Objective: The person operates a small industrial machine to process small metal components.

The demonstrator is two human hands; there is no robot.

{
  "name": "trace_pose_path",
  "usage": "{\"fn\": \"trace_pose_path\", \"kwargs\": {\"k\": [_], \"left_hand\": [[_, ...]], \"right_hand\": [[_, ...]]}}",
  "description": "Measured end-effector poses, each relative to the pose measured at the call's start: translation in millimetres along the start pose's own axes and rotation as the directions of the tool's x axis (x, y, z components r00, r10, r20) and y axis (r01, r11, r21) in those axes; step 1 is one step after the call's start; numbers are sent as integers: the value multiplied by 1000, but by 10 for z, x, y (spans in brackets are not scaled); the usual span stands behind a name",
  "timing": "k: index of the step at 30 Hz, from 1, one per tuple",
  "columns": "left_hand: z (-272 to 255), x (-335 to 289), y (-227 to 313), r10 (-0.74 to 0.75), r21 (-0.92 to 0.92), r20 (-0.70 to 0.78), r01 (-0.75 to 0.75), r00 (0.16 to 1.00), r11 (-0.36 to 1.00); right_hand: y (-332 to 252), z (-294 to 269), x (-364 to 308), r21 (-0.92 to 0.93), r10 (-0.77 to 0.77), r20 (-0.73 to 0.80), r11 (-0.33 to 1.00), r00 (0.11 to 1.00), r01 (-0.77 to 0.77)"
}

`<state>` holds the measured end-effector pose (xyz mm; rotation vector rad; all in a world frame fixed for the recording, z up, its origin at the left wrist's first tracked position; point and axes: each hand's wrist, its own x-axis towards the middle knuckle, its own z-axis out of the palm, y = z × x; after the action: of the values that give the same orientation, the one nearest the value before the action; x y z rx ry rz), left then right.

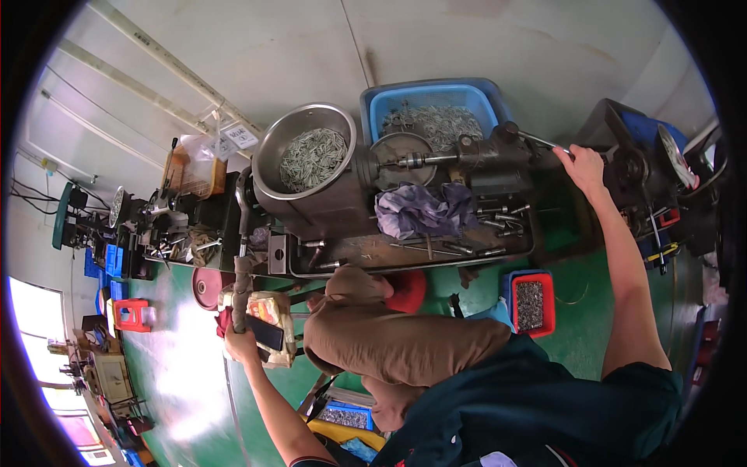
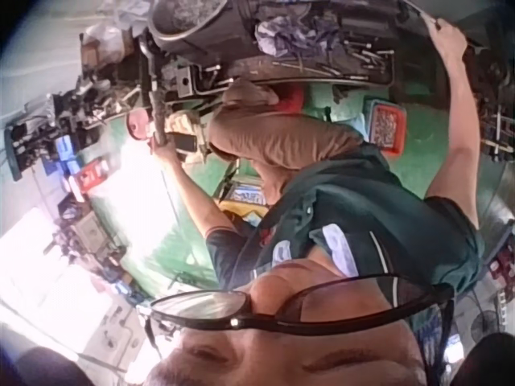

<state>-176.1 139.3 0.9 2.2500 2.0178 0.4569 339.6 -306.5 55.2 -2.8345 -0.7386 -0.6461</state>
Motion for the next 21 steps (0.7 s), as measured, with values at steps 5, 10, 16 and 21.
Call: {"fn": "trace_pose_path", "kwargs": {"k": [5, 10, 16, 21], "left_hand": [[-29, -16, -1, -24, 23, 5, 24, 1000, 999], [27, 12, -54, 17, 6, -5, -17, 1000, 1000], [70, 35, -108, 35, -42, 0, -35, 999, 998], [93, 48, -114, 50, -46, -18, -51, 999, 998]], "right_hand": [[-41, 2, -65, -57, 10, -4, 998, 1000, -10], [-57, -24, -91, -87, 52, 32, 995, 998, -49], [-91, -32, -102, -104, 83, 51, 992, 995, -77], [-100, -42, -100, -133, 81, 40, 988, 996, -75]]}}
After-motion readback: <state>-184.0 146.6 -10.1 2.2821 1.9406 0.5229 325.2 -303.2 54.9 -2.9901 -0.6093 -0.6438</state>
